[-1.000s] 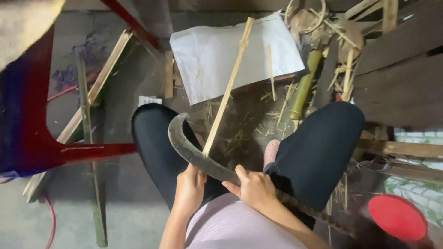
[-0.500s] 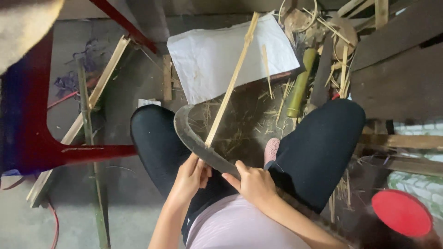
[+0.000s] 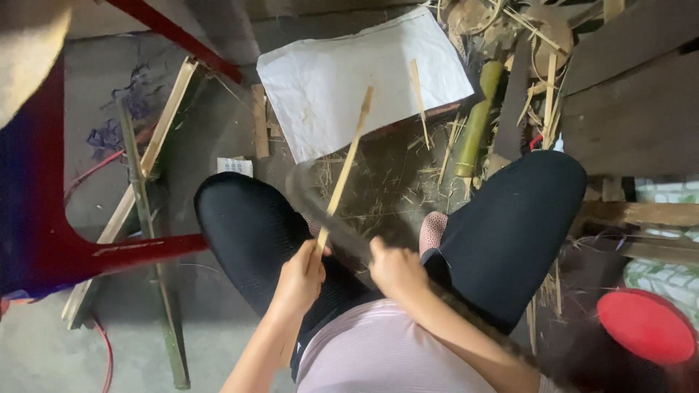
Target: Shaving and trimming thin bamboo sticks using a large curved knife in a workshop setting.
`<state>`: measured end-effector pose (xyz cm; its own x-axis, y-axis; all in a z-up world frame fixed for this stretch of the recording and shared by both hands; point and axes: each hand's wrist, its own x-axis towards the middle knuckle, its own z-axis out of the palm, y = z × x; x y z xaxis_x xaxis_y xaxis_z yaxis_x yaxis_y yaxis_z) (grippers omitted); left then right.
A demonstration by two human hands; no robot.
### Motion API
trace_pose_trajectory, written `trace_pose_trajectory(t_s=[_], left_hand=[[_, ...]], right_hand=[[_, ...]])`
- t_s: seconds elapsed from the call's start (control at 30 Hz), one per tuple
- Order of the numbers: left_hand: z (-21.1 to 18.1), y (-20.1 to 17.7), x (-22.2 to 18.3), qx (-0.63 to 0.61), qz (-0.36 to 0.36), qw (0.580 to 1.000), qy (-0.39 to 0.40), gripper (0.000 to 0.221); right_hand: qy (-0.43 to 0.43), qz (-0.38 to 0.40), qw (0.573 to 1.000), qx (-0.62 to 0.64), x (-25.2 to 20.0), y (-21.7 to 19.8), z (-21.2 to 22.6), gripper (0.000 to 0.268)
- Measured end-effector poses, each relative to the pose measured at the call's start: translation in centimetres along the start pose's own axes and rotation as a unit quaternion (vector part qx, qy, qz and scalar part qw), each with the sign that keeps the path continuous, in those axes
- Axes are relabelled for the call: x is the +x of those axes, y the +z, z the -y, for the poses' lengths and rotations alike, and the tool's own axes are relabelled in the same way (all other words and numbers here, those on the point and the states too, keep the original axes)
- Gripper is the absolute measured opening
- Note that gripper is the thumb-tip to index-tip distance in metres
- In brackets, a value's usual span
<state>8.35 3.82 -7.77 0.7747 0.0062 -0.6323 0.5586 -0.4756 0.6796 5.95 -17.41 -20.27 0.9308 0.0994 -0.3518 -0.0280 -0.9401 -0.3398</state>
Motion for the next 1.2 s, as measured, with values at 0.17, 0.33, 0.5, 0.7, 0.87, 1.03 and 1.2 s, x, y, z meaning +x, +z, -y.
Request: trace_pose_trajectory(t_s=[0.17, 0.33, 0.5, 0.7, 0.87, 1.03, 1.2], left_hand=[[-1.6, -2.7, -3.2, -0.192, 0.077, 0.968, -0.141, 0.026], [-0.8, -3.4, 0.4, -0.218, 0.060, 0.972, -0.058, 0.024], [-4.4, -4.4, -0.7, -0.183, 0.027, 0.981, -0.064, 0.028], [-3.9, -4.9, -1.6, -0.068, 0.033, 0.997, 0.006, 0.036], [-1.4, -4.1, -4.2, -0.001, 0.048, 0.993, 0.112, 0.014], [-1.7, -4.7, -2.8, -0.016, -0.005, 0.996, 0.088, 0.015], [-3.5, -4.5, -0.5, -0.083, -0.018, 0.996, 0.009, 0.022]], right_hand=[[0.221, 0.022, 0.968, 0.117, 2.8, -8.8, -0.8, 0.034], [0.007, 0.035, 0.997, 0.072, -1.5, -9.8, 4.3, 0.019], [-0.091, -0.015, 0.992, 0.088, -4.2, -8.1, 4.8, 0.033], [-0.090, -0.028, 0.993, 0.072, -4.0, -7.3, 5.3, 0.030], [0.047, 0.054, 0.994, 0.088, 0.4, -8.1, 2.4, 0.007], [0.096, 0.011, 0.991, 0.093, -1.0, -10.4, 4.6, 0.014], [-0.073, -0.025, 0.995, 0.059, -4.1, -6.2, 4.8, 0.036]])
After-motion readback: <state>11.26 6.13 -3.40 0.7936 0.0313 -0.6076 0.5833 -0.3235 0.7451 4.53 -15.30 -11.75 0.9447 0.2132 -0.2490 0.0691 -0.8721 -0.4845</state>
